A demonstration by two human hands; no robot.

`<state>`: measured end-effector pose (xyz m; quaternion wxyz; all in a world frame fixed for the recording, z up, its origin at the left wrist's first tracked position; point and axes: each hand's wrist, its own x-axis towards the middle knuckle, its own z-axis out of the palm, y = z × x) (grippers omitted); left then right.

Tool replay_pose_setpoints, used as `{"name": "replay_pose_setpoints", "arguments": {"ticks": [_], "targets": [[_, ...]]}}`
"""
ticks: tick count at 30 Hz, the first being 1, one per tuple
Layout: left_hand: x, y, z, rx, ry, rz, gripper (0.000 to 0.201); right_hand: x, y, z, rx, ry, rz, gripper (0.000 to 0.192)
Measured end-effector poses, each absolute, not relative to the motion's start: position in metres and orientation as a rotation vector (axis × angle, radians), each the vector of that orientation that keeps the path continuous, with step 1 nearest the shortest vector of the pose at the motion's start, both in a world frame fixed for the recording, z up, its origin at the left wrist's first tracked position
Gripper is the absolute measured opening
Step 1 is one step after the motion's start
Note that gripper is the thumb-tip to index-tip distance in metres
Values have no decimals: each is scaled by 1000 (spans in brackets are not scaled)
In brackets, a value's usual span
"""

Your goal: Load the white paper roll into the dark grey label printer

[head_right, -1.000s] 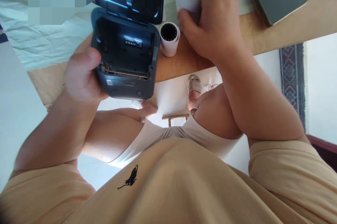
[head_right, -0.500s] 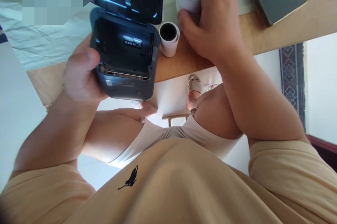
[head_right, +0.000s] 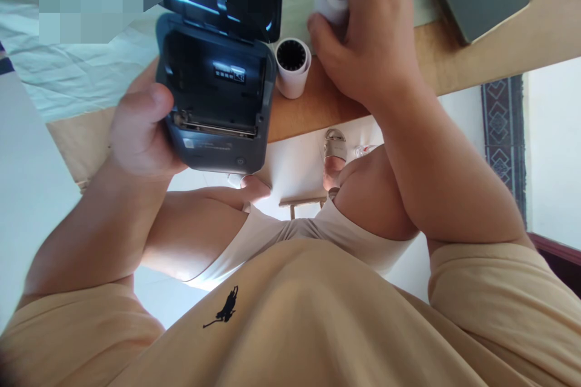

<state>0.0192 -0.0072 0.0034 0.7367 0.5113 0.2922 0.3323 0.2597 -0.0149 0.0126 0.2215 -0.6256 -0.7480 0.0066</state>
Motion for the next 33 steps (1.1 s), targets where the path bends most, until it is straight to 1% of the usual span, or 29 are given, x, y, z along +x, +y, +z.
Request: {"name": "replay_pose_setpoints", "arguments": {"ticks": [3, 7, 14, 18, 23, 28, 33], "targets": [[20, -7, 4, 1135, 642, 726, 41, 260, -15, 13, -1720, -2062, 23, 25], [20, -7, 6, 1078, 650, 729, 40, 260, -16, 14, -1737, -2032, 21, 25], [20, -7, 6, 1042, 627, 733, 32, 260, -16, 11, -1710, -1970, -36, 27], [20, -7, 5, 1042, 615, 748, 34, 261, -17, 13, -1674, -1945, -26, 30], [19, -8, 3, 1072, 627, 754, 36, 260, -16, 14, -1649, -2040, 20, 34], [19, -8, 3, 1070, 604, 771, 38, 253, -18, 15, -1720, -2057, 77, 32], [19, -8, 2, 1072, 607, 759, 37, 257, -18, 14, -1643, -2026, 15, 33]]}}
